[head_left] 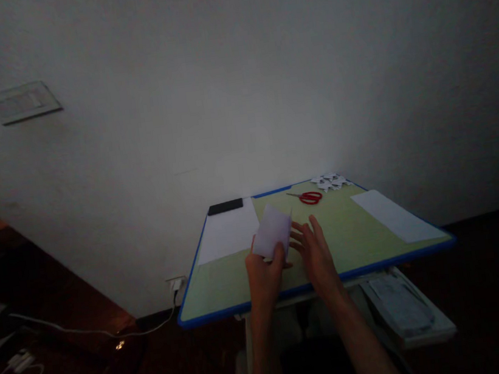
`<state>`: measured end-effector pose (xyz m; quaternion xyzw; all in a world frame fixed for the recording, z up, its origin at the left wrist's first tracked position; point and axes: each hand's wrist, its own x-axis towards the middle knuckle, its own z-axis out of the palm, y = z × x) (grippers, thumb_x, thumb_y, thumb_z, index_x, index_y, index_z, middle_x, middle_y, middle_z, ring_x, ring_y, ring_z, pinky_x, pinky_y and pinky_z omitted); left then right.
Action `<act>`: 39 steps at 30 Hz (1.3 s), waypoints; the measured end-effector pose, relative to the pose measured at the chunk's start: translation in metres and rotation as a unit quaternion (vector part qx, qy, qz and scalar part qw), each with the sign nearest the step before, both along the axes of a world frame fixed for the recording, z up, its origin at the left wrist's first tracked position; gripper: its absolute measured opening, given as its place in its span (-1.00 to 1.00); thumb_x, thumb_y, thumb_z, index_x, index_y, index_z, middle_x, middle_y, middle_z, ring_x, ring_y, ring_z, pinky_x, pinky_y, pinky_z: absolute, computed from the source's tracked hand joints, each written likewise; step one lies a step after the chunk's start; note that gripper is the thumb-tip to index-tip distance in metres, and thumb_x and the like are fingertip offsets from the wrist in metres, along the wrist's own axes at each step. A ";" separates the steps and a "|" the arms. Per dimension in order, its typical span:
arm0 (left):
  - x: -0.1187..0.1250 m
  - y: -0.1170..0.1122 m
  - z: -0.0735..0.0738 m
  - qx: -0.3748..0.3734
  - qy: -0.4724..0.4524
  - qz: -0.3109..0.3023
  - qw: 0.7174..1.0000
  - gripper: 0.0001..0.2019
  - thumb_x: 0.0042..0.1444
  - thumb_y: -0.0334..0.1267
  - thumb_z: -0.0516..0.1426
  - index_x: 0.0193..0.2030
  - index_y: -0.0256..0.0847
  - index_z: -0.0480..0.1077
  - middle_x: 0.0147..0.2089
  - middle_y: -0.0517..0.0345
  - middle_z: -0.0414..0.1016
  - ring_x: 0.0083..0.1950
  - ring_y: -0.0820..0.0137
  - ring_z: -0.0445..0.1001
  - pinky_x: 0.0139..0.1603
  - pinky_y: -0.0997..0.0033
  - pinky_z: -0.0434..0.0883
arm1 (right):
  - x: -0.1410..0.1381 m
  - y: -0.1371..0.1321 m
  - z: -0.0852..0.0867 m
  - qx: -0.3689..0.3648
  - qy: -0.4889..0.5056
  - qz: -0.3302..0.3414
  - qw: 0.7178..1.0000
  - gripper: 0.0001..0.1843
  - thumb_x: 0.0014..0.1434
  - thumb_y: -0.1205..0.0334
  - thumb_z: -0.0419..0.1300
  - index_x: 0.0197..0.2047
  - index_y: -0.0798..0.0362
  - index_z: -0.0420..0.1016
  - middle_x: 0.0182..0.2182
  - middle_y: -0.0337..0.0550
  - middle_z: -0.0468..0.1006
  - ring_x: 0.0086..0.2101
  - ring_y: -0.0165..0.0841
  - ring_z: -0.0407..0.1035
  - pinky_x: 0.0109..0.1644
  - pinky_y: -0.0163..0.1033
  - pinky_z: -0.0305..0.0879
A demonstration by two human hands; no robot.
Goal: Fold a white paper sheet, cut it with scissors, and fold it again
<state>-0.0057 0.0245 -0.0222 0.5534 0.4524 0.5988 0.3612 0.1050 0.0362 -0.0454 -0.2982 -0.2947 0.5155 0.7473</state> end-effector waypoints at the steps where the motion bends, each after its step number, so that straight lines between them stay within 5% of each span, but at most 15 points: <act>1: 0.001 0.001 -0.001 0.012 0.019 0.023 0.999 -0.72 0.13 -0.12 0.27 -0.11 -0.25 0.47 -0.31 0.10 0.61 -0.42 0.30 0.59 -0.52 0.38 0.56 | -0.001 -0.001 0.000 0.003 0.010 0.005 1.000 0.07 0.18 -0.32 0.33 0.58 -0.12 0.02 0.25 0.02 0.54 0.14 -0.11 0.52 0.12 -0.01 0.48; 6: 0.001 -0.001 -0.003 0.075 0.104 0.117 0.985 -0.89 0.22 -0.19 0.18 -0.24 -0.13 0.34 -0.48 0.29 0.42 -0.48 0.37 0.46 -0.48 0.45 0.36 | 0.002 -0.011 0.005 0.026 -0.001 0.036 0.999 0.18 0.10 -0.32 0.39 0.60 -0.12 -0.04 0.49 0.04 0.25 0.31 -0.05 0.38 0.29 0.03 0.42; 9: 0.000 -0.003 -0.002 0.091 0.111 0.128 0.981 -0.90 0.20 -0.21 0.19 -0.24 -0.12 0.34 -0.45 0.27 0.44 -0.43 0.36 0.46 -0.40 0.43 0.35 | 0.005 -0.019 0.013 0.021 -0.047 0.031 0.998 0.23 -0.01 -0.13 0.53 0.58 -0.07 0.03 0.39 0.05 0.42 0.20 -0.03 0.49 0.23 0.02 0.46; 14: 0.001 -0.002 -0.001 0.098 0.010 0.132 0.986 -0.78 0.19 -0.13 0.25 -0.13 -0.15 0.37 -0.20 0.06 0.60 -0.23 0.27 0.60 -0.26 0.37 0.50 | 0.012 -0.025 0.021 -0.022 -0.099 0.018 0.995 -0.35 0.03 -0.11 0.47 0.11 0.08 0.63 -0.08 -0.01 0.76 -0.11 -0.02 0.62 -0.04 -0.03 0.55; 16: 0.001 0.000 -0.002 0.095 -0.060 0.140 0.984 -0.69 0.15 -0.07 0.30 -0.07 -0.18 0.40 -0.11 -0.02 0.63 -0.12 0.21 0.64 -0.14 0.30 0.55 | 0.016 -0.025 0.022 -0.021 -0.120 0.019 0.992 -0.47 0.04 -0.15 0.45 -0.09 0.10 0.70 -0.17 -0.01 0.77 -0.17 -0.03 0.61 -0.07 -0.05 0.53; 19: -0.002 0.003 -0.007 0.064 -0.142 0.142 0.978 -0.55 0.09 0.00 0.36 0.00 -0.24 0.47 -0.05 -0.07 0.65 -0.03 0.16 0.64 -0.02 0.22 0.56 | 0.023 -0.025 0.022 -0.011 -0.139 0.027 0.990 -0.48 0.04 -0.18 0.47 -0.10 0.07 0.72 -0.19 -0.06 0.77 -0.22 -0.08 0.60 -0.09 -0.09 0.51; 27: -0.003 0.000 -0.017 -0.043 -0.086 0.092 0.991 -0.61 0.07 0.09 0.39 -0.45 -0.17 0.46 -0.53 0.18 0.46 -0.44 0.32 0.48 -0.34 0.32 0.51 | 0.033 -0.025 0.018 0.015 -0.182 0.036 0.983 -0.50 0.09 -0.20 0.47 -0.13 0.06 0.74 -0.24 -0.08 0.76 -0.27 -0.14 0.57 -0.20 -0.16 0.47; 39: 0.012 -0.004 -0.004 -0.054 -0.239 0.031 0.969 -0.37 0.05 0.20 0.38 0.06 -0.30 0.50 -0.13 0.00 0.54 -0.37 0.39 0.47 -0.65 0.47 0.40 | 0.035 -0.018 0.020 0.009 -0.155 -0.034 0.987 -0.53 0.01 -0.15 0.53 -0.17 0.02 0.69 -0.21 -0.09 0.76 -0.15 -0.09 0.60 -0.08 -0.10 0.52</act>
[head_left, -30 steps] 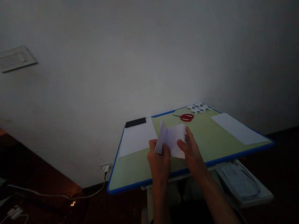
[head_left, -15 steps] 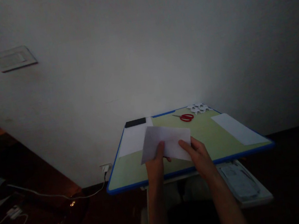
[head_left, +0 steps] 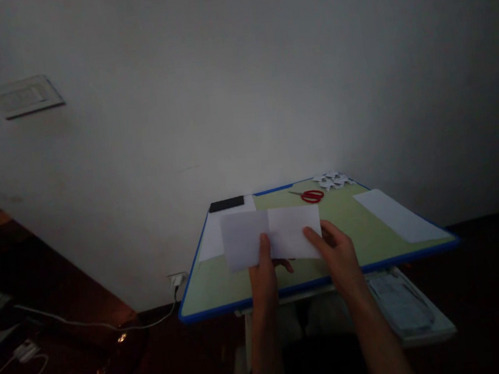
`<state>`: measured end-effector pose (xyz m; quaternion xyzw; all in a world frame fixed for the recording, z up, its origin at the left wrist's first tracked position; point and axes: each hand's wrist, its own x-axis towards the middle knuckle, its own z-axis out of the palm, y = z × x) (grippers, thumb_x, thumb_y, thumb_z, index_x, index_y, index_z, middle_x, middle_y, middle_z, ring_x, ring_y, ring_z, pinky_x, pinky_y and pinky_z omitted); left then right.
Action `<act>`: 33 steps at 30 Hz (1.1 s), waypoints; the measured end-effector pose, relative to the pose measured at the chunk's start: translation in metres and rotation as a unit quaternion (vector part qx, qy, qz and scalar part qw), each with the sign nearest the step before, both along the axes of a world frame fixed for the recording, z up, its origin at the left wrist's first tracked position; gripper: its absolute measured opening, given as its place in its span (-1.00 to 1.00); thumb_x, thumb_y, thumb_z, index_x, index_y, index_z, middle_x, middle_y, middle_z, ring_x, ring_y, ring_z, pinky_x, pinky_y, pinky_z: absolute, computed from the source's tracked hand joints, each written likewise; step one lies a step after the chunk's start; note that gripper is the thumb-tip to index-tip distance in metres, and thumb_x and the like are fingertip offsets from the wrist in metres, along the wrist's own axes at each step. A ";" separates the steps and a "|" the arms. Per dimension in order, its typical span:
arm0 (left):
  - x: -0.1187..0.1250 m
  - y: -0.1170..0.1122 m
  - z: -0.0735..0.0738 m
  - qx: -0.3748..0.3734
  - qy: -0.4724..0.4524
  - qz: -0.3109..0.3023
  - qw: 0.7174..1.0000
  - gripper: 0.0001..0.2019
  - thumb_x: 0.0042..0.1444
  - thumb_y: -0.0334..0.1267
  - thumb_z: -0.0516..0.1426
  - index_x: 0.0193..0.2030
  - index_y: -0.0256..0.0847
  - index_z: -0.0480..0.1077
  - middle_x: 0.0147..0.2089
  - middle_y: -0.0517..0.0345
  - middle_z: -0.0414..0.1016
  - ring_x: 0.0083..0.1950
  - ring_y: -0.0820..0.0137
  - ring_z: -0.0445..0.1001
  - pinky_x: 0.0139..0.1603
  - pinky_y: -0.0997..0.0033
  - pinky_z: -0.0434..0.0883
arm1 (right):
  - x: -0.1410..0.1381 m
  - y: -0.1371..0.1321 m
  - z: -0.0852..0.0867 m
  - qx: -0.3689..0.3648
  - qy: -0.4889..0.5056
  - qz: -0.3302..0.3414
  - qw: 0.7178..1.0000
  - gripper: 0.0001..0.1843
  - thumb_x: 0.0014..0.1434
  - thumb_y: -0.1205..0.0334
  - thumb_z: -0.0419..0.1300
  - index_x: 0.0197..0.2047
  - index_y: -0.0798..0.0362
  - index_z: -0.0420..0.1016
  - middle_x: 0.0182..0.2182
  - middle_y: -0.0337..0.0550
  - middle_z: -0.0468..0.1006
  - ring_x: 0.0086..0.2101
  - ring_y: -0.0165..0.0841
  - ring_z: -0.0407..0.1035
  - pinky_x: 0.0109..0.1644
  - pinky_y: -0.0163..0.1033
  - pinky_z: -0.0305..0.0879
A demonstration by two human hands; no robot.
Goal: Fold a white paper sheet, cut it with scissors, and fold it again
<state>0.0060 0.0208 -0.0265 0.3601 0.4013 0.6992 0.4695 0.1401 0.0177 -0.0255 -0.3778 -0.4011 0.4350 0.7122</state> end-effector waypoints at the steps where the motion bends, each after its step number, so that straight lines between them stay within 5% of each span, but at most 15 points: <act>1: 0.001 0.000 0.000 -0.005 0.003 -0.002 1.000 -0.35 0.04 0.22 0.37 0.06 -0.30 0.50 -0.14 0.00 0.55 -0.39 0.39 0.47 -0.65 0.46 0.40 | -0.001 0.000 0.000 0.007 0.001 0.000 1.000 -0.54 0.01 -0.13 0.54 -0.16 0.01 0.68 -0.20 -0.09 0.76 -0.14 -0.10 0.60 -0.06 -0.10 0.51; 6: -0.004 -0.001 -0.006 -0.006 0.080 0.007 0.997 -0.45 0.05 0.21 0.37 -0.06 -0.25 0.55 -0.21 0.01 0.60 -0.32 0.26 0.55 -0.44 0.32 0.53 | -0.003 0.004 -0.005 0.010 -0.004 -0.039 0.999 -0.56 0.02 -0.11 0.53 -0.19 0.03 0.68 -0.26 -0.12 0.75 -0.20 -0.14 0.58 -0.08 -0.11 0.50; 9: -0.016 -0.006 -0.007 0.031 0.119 -0.020 0.992 -0.46 -0.01 0.15 0.42 0.00 -0.18 0.59 -0.09 -0.03 0.66 0.00 0.07 0.63 0.00 0.15 0.59 | 0.001 0.006 -0.009 0.009 -0.013 -0.082 0.996 -0.57 0.04 -0.14 0.51 -0.21 0.04 0.69 -0.27 -0.13 0.75 -0.22 -0.15 0.57 -0.09 -0.10 0.49; 11: -0.027 -0.011 -0.003 0.065 0.072 -0.064 0.993 -0.24 -0.06 0.25 0.40 0.21 -0.15 0.52 0.09 -0.10 0.64 0.21 -0.01 0.57 0.17 0.08 0.53 | 0.006 0.007 -0.010 0.016 -0.025 -0.089 0.996 -0.58 0.09 -0.14 0.48 -0.18 0.04 0.71 -0.23 -0.12 0.76 -0.20 -0.15 0.57 -0.06 -0.09 0.48; 13: -0.038 -0.016 0.004 0.090 0.019 -0.119 0.989 -0.02 -0.11 0.44 0.32 0.37 -0.11 0.40 0.25 -0.17 0.57 0.31 -0.09 0.50 0.19 0.04 0.51 | 0.012 0.007 -0.010 0.019 -0.024 -0.093 0.995 -0.57 0.09 -0.12 0.48 -0.12 0.03 0.72 -0.16 -0.10 0.77 -0.15 -0.13 0.58 -0.02 -0.08 0.48; 17: -0.051 -0.016 0.014 0.086 -0.029 -0.194 0.977 0.10 0.02 0.67 -0.03 0.52 -0.04 0.20 0.46 -0.24 0.39 0.35 -0.13 0.48 0.14 -0.03 0.52 | 0.018 0.005 -0.006 0.011 -0.008 -0.108 0.994 -0.50 -0.06 -0.06 0.57 -0.08 0.02 0.73 -0.14 -0.06 0.77 -0.15 -0.10 0.60 -0.06 -0.06 0.51; 21: -0.052 -0.006 0.008 0.064 0.040 -0.172 0.982 -0.30 0.22 0.29 0.23 0.32 -0.15 0.42 0.31 -0.22 0.55 0.30 -0.05 0.51 0.09 0.13 0.50 | 0.019 0.000 -0.002 0.003 -0.043 -0.066 0.997 -0.53 -0.10 -0.07 0.59 -0.18 0.02 0.73 -0.25 -0.08 0.76 -0.28 -0.14 0.57 -0.24 -0.13 0.49; 24: -0.054 -0.005 0.002 0.077 0.109 -0.236 0.962 -0.45 0.23 0.05 0.32 0.29 -0.14 0.48 0.27 -0.17 0.58 0.23 0.01 0.54 0.07 0.22 0.47 | 0.020 -0.004 -0.003 0.001 -0.029 -0.047 0.998 -0.56 -0.10 -0.07 0.60 -0.24 0.03 0.69 -0.38 -0.17 0.70 -0.39 -0.26 0.49 -0.34 -0.22 0.41; 29: -0.059 -0.015 0.002 0.084 0.089 -0.295 0.947 -0.43 0.17 0.23 0.28 0.13 -0.16 0.57 0.16 -0.16 0.62 0.02 0.06 0.59 -0.13 0.29 0.46 | 0.021 -0.006 -0.004 -0.006 0.042 -0.034 0.999 -0.56 -0.11 -0.05 0.62 -0.35 0.04 0.60 -0.54 -0.31 0.55 -0.53 -0.39 0.35 -0.48 -0.31 0.27; 33: -0.060 -0.015 0.005 0.087 0.021 -0.342 0.936 -0.16 0.11 0.52 0.14 0.24 -0.15 0.51 0.20 -0.23 0.60 0.21 -0.04 0.53 0.11 0.10 0.47 | 0.017 0.000 -0.003 -0.021 0.131 -0.075 0.988 -0.50 -0.14 -0.07 0.61 -0.25 0.05 0.62 -0.39 -0.17 0.70 -0.42 -0.26 0.53 -0.38 -0.22 0.45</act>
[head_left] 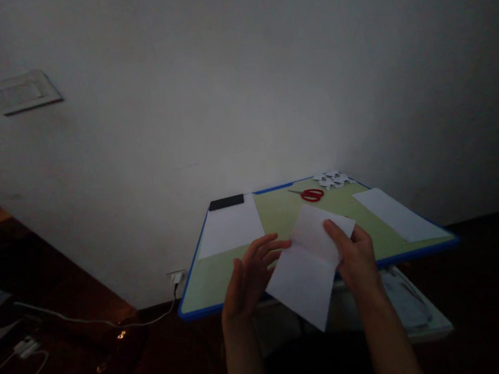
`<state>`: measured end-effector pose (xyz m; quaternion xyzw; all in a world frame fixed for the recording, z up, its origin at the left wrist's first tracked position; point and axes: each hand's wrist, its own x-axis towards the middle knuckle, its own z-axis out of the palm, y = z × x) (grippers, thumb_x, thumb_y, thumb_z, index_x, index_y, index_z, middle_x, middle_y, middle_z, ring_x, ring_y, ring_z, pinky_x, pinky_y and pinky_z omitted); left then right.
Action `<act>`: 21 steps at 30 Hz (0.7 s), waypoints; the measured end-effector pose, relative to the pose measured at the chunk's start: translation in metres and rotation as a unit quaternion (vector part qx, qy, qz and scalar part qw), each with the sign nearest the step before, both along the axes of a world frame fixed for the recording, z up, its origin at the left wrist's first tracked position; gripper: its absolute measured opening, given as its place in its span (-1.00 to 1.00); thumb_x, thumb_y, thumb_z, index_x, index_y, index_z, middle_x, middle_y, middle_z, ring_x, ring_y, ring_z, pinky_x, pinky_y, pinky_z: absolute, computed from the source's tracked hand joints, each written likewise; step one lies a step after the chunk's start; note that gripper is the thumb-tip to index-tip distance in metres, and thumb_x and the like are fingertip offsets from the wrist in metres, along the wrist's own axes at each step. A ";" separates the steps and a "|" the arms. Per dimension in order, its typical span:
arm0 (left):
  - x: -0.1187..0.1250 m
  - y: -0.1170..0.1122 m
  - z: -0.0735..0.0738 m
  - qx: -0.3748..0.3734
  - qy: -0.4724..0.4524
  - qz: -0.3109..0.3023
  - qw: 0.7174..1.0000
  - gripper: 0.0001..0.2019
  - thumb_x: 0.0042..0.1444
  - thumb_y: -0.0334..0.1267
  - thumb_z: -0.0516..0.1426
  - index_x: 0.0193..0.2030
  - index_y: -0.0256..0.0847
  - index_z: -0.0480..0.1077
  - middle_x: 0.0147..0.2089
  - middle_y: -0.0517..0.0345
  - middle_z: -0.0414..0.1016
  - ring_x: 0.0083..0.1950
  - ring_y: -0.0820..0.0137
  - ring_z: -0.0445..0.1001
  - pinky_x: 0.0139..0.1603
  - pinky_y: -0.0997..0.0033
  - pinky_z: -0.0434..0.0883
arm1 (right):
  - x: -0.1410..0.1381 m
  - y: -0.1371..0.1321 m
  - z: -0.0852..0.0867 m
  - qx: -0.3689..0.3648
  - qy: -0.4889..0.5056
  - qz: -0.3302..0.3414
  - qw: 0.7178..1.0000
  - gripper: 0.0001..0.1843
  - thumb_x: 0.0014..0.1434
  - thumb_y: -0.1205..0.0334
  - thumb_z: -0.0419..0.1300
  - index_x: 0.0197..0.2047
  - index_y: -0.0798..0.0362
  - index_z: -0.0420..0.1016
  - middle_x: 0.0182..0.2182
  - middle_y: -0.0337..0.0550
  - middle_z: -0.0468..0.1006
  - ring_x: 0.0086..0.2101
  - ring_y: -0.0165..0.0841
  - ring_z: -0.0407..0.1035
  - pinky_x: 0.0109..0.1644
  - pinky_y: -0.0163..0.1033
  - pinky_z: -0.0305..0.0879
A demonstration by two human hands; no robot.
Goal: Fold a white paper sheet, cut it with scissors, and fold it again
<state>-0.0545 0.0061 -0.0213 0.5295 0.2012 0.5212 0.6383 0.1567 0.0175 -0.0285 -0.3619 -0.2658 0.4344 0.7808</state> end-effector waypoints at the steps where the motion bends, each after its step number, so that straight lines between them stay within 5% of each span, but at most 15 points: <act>1: 0.001 0.002 0.000 -0.009 -0.004 -0.002 1.000 -0.13 0.12 0.55 0.08 0.25 -0.15 0.51 0.11 -0.23 0.64 0.19 -0.03 0.55 0.16 0.07 0.45 | -0.002 0.002 0.000 -0.007 0.018 -0.013 1.000 -0.48 -0.14 -0.08 0.60 -0.20 0.05 0.63 -0.32 -0.12 0.74 -0.38 -0.21 0.58 -0.33 -0.18 0.50; 4: 0.009 0.012 -0.002 -0.035 0.041 0.076 0.996 -0.29 0.22 0.46 0.09 0.06 -0.18 0.56 -0.36 0.00 0.62 -0.09 0.12 0.63 0.07 0.15 0.47 | -0.007 0.007 -0.002 -0.038 0.036 -0.008 0.999 -0.42 -0.12 -0.10 0.58 -0.11 0.06 0.65 -0.28 -0.07 0.77 -0.33 -0.11 0.64 -0.27 -0.08 0.56; 6: 0.016 0.016 -0.003 -0.036 0.107 0.171 0.979 -0.50 0.19 0.29 0.27 -0.14 -0.18 0.55 -0.51 0.20 0.47 -0.34 0.31 0.54 -0.22 0.38 0.43 | -0.011 0.009 -0.003 -0.061 0.025 0.031 0.997 -0.44 -0.14 -0.12 0.58 -0.16 0.08 0.66 -0.36 -0.08 0.76 -0.36 -0.09 0.64 -0.29 -0.08 0.57; 10: 0.022 0.015 -0.003 -0.058 0.155 0.153 0.974 -0.61 0.07 0.04 0.43 -0.14 -0.18 0.51 -0.33 0.17 0.60 -0.41 0.38 0.53 -0.42 0.49 0.36 | -0.019 0.007 -0.004 -0.084 -0.019 0.106 0.991 -0.45 -0.17 -0.16 0.59 -0.28 0.10 0.67 -0.45 -0.06 0.73 -0.47 -0.12 0.59 -0.43 -0.14 0.49; 15: 0.021 0.012 -0.002 -0.036 0.162 0.101 0.981 -0.52 0.06 -0.02 0.44 0.06 -0.20 0.58 -0.06 -0.06 0.71 -0.15 0.15 0.69 -0.17 0.26 0.58 | -0.027 0.005 -0.004 -0.067 -0.072 0.144 0.985 -0.47 -0.10 -0.17 0.57 -0.27 0.12 0.68 -0.42 -0.07 0.74 -0.48 -0.19 0.56 -0.45 -0.20 0.43; 21: 0.020 0.021 -0.008 -0.041 0.146 0.166 0.974 -0.56 0.10 0.00 0.42 0.01 -0.27 0.64 -0.03 -0.13 0.73 -0.17 0.16 0.68 -0.20 0.29 0.57 | -0.025 0.006 -0.004 -0.006 -0.122 0.207 0.971 -0.52 0.00 -0.13 0.54 -0.15 0.05 0.67 -0.22 -0.08 0.77 -0.30 -0.15 0.60 -0.28 -0.18 0.49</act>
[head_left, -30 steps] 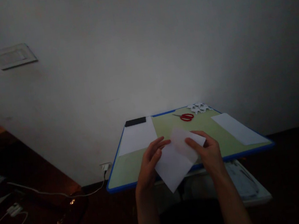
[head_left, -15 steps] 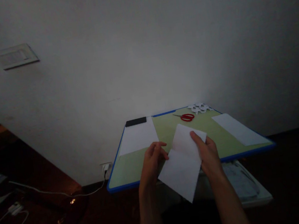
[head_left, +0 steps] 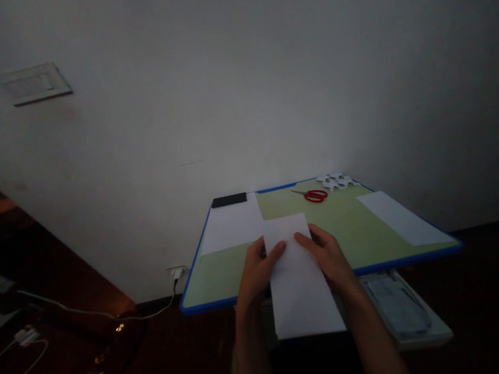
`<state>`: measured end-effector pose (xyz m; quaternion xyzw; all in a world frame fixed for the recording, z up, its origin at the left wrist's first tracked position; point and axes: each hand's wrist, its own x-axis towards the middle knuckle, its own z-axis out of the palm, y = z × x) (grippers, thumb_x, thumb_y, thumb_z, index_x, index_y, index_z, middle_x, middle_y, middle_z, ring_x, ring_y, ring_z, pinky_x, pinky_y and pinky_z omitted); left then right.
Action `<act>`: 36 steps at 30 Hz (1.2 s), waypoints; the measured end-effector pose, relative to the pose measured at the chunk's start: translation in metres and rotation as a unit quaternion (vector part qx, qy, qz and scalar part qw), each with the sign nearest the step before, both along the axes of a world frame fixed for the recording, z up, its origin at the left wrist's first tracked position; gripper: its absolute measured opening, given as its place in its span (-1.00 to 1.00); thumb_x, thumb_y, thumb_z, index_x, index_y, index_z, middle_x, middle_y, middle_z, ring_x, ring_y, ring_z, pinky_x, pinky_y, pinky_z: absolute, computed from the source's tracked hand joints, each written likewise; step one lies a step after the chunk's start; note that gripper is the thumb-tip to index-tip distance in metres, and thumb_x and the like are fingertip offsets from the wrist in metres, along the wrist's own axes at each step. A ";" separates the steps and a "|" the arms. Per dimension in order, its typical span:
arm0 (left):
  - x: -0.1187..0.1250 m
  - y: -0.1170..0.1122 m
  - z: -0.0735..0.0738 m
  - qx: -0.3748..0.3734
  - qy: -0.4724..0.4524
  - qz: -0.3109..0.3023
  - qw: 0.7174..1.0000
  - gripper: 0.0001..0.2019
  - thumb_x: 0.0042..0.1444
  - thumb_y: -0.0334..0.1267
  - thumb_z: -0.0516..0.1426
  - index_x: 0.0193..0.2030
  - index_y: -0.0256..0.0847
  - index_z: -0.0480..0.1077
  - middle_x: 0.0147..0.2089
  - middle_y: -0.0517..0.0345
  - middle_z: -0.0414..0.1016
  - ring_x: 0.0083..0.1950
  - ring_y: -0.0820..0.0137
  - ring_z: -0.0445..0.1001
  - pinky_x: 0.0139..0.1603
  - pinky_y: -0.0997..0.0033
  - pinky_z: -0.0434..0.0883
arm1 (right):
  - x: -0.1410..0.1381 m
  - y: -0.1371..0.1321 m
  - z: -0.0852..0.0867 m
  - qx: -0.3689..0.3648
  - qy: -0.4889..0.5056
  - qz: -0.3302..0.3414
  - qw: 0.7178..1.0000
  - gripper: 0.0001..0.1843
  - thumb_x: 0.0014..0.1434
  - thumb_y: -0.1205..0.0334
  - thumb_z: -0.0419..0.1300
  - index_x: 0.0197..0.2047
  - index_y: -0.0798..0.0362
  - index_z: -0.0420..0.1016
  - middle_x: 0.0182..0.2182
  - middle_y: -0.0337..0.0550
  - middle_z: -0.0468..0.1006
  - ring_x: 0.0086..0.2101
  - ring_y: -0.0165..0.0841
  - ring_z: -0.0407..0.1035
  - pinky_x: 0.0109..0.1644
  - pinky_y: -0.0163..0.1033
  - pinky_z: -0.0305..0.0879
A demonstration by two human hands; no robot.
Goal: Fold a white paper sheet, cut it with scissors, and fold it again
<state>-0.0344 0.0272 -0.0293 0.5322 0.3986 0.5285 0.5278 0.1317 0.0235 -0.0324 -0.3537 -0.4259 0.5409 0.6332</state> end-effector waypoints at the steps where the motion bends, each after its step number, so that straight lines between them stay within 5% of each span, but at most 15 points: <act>1: 0.000 0.001 -0.001 -0.005 -0.012 0.005 1.000 -0.54 0.10 0.00 0.42 0.02 -0.28 0.63 -0.04 -0.14 0.74 -0.18 0.16 0.68 -0.21 0.29 0.57 | 0.001 0.001 -0.001 0.007 -0.009 0.012 1.000 -0.53 0.01 -0.12 0.53 -0.14 0.04 0.67 -0.20 -0.08 0.76 -0.26 -0.14 0.60 -0.25 -0.18 0.49; 21: -0.001 0.003 -0.002 -0.019 -0.076 0.004 0.997 -0.40 -0.05 0.08 0.48 0.02 -0.26 0.52 -0.37 0.09 0.66 -0.47 0.36 0.54 -0.48 0.49 0.38 | 0.007 0.008 -0.002 0.003 -0.019 -0.014 1.000 -0.76 -0.03 0.03 0.45 -0.39 -0.03 0.57 -0.47 -0.28 0.61 -0.44 -0.29 0.39 -0.40 -0.26 0.25; 36: -0.003 0.004 -0.007 0.017 -0.028 -0.022 0.999 -0.50 0.02 -0.07 0.47 0.04 -0.31 0.62 -0.04 -0.13 0.74 -0.18 0.15 0.67 -0.19 0.30 0.53 | 0.005 0.005 -0.001 0.020 -0.002 0.016 1.000 -0.52 -0.14 0.08 0.61 -0.15 -0.02 0.61 -0.17 -0.13 0.77 -0.20 -0.15 0.62 -0.14 -0.15 0.51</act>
